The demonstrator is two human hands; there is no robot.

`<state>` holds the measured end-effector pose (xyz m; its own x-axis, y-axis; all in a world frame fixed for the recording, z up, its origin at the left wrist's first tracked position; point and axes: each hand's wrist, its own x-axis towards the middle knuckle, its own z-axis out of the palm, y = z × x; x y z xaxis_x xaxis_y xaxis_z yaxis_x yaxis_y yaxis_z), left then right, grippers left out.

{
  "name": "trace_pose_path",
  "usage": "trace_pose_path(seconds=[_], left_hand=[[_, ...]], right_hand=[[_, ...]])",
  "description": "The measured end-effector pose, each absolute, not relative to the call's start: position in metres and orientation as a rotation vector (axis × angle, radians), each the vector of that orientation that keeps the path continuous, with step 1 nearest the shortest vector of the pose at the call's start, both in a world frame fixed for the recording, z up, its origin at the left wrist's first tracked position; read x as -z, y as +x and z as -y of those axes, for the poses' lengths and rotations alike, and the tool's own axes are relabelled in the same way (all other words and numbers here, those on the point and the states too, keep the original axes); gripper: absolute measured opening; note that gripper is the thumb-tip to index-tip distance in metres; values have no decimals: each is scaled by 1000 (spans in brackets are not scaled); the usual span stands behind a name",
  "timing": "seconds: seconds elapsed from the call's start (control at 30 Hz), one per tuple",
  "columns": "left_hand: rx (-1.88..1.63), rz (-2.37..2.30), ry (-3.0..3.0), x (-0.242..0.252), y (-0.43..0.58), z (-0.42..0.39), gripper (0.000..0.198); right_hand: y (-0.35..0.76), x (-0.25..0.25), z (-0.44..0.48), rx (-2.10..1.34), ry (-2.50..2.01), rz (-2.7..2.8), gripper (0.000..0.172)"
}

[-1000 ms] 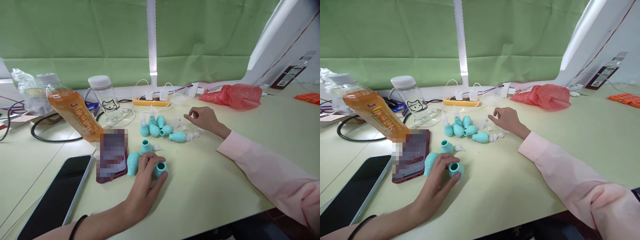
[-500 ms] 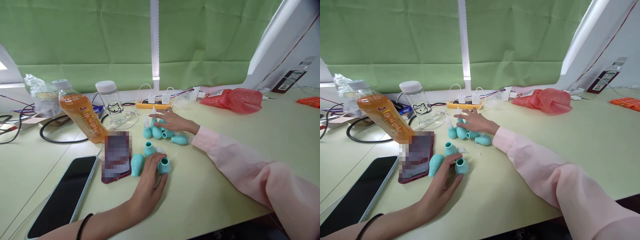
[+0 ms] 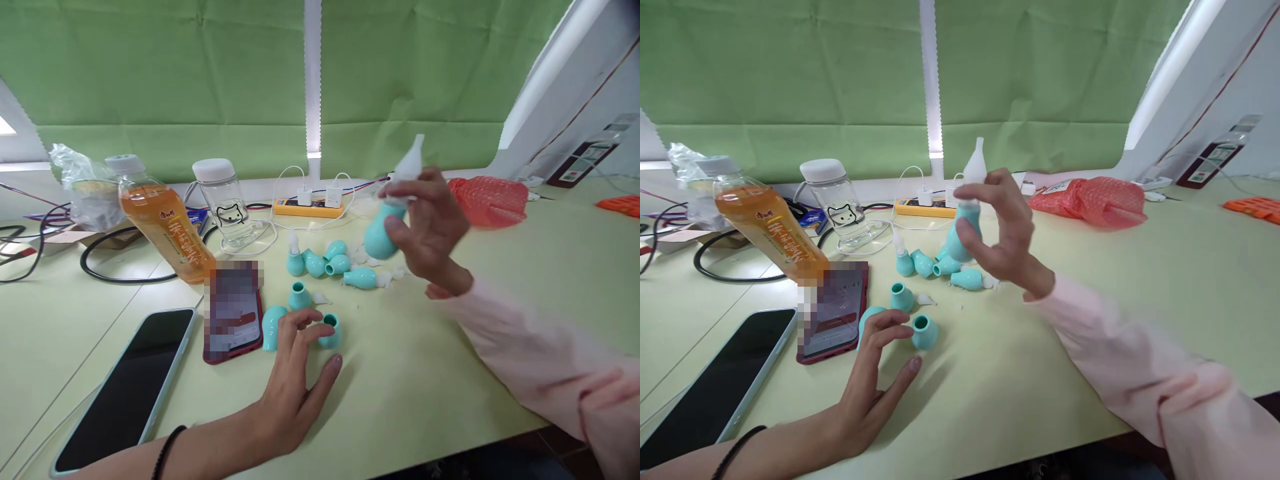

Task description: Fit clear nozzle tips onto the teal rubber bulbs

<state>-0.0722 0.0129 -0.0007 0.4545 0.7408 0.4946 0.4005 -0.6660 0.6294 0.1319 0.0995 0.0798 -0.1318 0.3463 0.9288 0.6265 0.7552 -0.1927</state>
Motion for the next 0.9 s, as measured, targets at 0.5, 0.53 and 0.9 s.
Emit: trace_pose_path(seconds=[0.5,0.53,0.9], left_hand=[[-933,-739,2363,0,-70,-20,28],[-924,-748,2372,1,-70,-21,29],[-710,-560,2455,-1,-70,-20,29]], right_hand=[[118,-30,-19,-763,-637,2568,26],[116,-29,-17,-772,-735,2528,24],[117,-25,-24,-842,-638,2707,21]])
